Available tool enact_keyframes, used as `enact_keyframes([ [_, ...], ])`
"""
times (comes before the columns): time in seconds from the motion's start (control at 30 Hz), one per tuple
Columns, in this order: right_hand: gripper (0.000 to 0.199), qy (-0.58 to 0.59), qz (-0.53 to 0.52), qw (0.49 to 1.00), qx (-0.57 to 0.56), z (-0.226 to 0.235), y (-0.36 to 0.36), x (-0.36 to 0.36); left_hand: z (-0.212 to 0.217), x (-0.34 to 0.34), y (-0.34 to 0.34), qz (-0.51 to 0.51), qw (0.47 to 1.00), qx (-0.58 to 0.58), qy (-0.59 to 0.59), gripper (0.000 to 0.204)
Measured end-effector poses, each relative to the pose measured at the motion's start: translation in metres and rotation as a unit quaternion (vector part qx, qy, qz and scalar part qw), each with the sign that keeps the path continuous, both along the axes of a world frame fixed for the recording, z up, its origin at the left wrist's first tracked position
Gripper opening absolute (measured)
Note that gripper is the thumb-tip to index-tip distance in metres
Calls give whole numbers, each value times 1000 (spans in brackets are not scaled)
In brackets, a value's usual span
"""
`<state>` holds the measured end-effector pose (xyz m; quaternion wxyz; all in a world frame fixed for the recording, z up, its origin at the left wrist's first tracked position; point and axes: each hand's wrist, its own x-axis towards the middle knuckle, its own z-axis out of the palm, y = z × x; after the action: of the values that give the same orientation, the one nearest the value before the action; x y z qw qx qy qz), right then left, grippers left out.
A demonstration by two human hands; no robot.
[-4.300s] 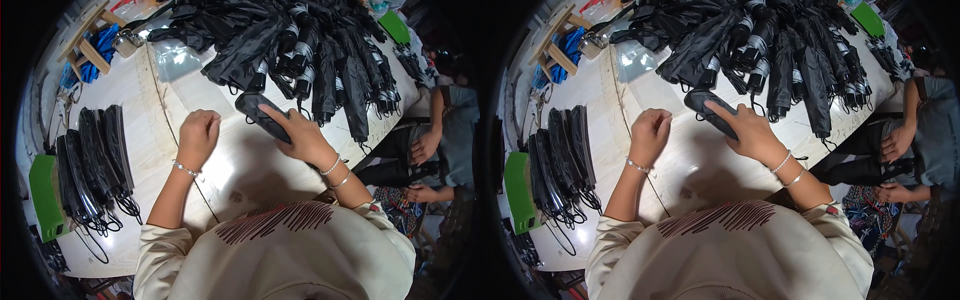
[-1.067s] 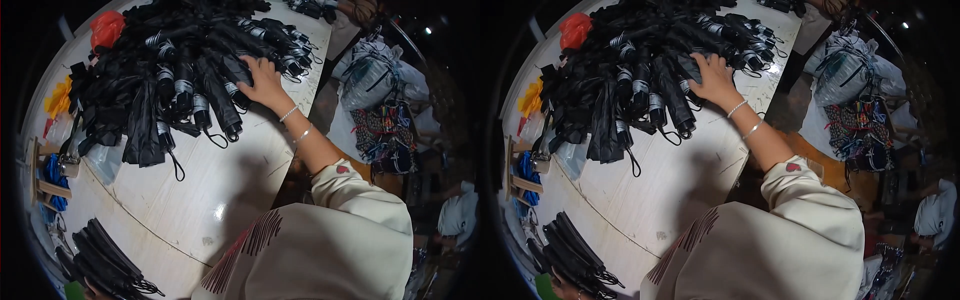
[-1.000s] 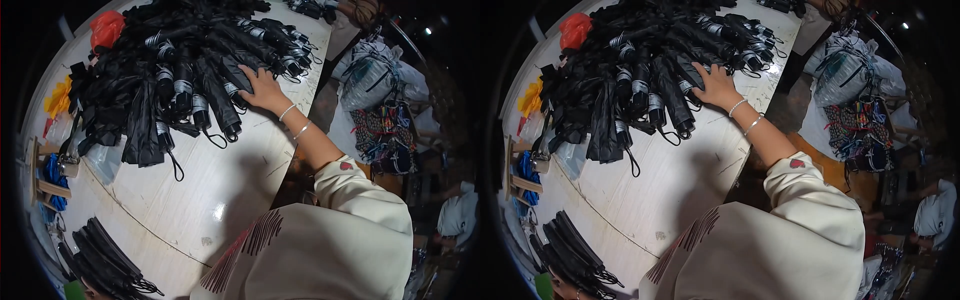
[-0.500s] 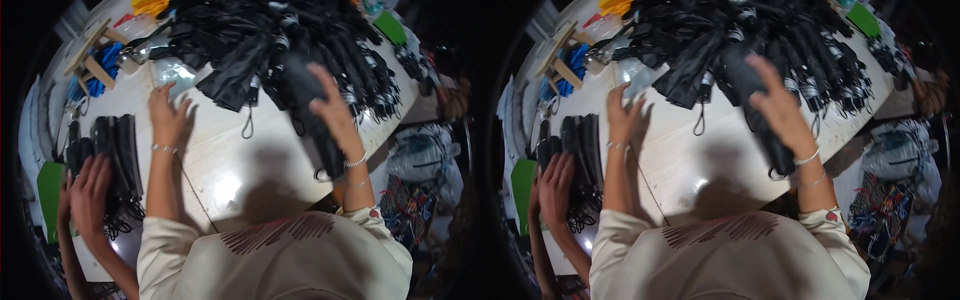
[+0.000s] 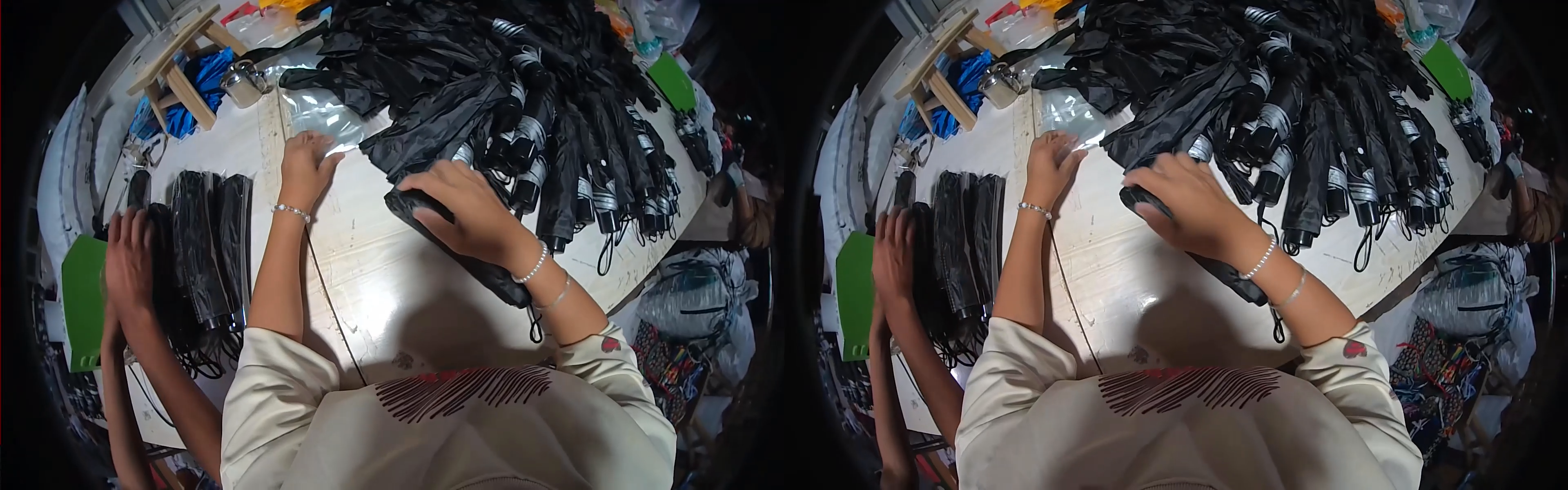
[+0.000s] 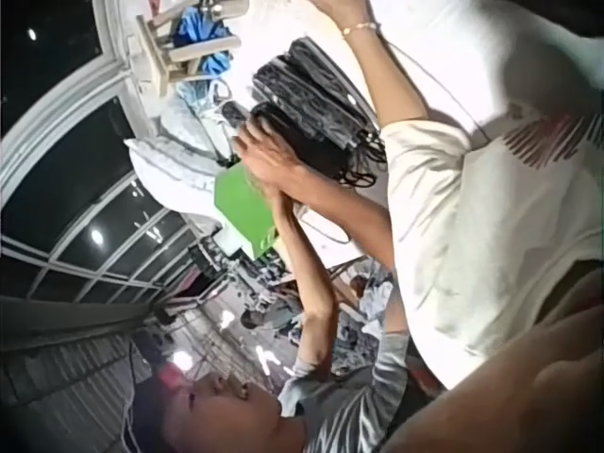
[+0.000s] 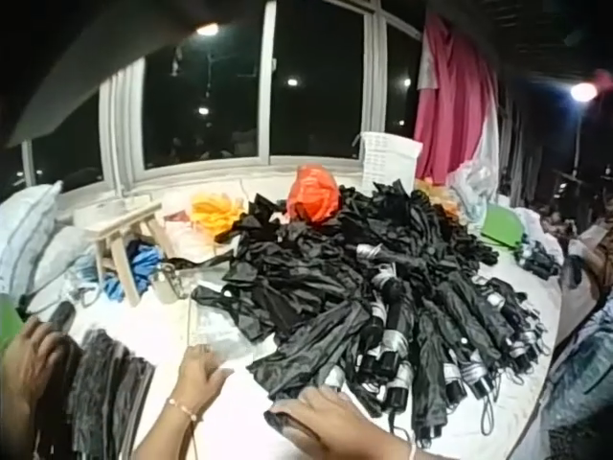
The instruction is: Placing umbrellas into plastic protective sleeves and organizing them for shipment.
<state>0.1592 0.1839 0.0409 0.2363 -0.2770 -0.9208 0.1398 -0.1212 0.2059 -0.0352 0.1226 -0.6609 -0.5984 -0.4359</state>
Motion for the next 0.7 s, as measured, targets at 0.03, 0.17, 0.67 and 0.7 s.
enact_keyframes([
  [0.03,37,47,46,998,-20,-6,5,-12,-1,-2,-1,-10,1000,-20,0,16],
  [0.17,20,95,80,981,-149,-18,15,-71,9,-2,-25,11,992,-61,-111,16],
  [0.67,36,-34,-97,992,-75,-59,55,-105,-12,37,-43,-60,875,-148,-457,26],
  [0.7,32,-5,-88,989,-118,-61,60,-99,-4,46,-40,-59,877,-154,-451,25],
])
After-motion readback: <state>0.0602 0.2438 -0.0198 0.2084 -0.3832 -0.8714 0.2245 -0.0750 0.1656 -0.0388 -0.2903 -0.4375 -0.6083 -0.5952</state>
